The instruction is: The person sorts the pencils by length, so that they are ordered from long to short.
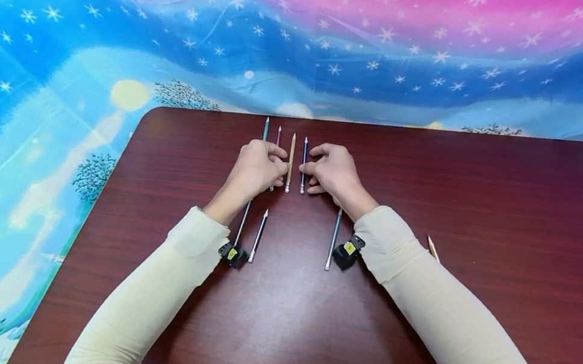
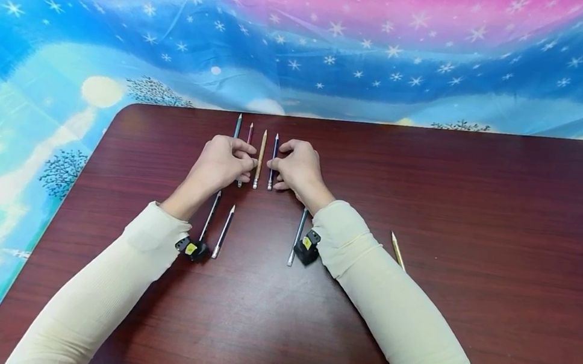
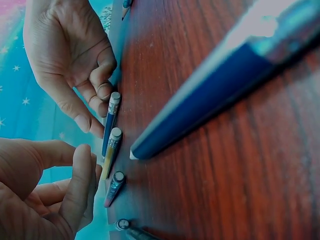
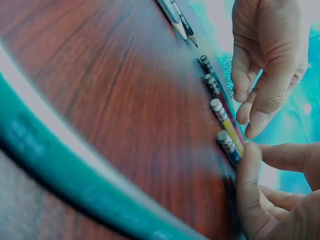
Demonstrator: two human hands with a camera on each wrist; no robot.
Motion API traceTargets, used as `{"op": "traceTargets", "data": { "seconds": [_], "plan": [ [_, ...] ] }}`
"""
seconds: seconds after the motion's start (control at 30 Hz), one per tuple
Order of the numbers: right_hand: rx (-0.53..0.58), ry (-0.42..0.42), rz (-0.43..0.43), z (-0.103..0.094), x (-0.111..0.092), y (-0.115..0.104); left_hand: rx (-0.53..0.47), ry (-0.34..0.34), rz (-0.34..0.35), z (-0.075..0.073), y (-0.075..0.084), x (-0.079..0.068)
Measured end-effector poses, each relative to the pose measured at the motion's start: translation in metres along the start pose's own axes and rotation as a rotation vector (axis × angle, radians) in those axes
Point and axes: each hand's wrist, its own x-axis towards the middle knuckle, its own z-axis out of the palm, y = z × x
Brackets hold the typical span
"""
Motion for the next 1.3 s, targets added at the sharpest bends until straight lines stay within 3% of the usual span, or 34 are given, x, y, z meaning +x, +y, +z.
{"op": "traceTargets", "data": {
  "seconds": [0.23,0.5,0.9,1.3],
  "plan": [
    [-0.028,-0.006,0.011,-0.009,-0.01,-0.003,-0.014,-0.008,0.016,-0.002,-0.002,-0.008],
    [-0.101,-0.033,-0.009,-0.021,-0.035,-0.006,-0.028,-0.024,0.076,-0.012,-0.006,-0.029],
    [-0.173,-0.052,-0.036,-0.032,-0.078,0.011,-0.022,-0.036,0.096,-0.027,-0.033,-0.065],
    [-0.155,-0.058,-0.041,-0.041,-0.105,0.031,-0.026,-0.014,0.073,-0.033,-0.06,-0.085]
  ]
}}
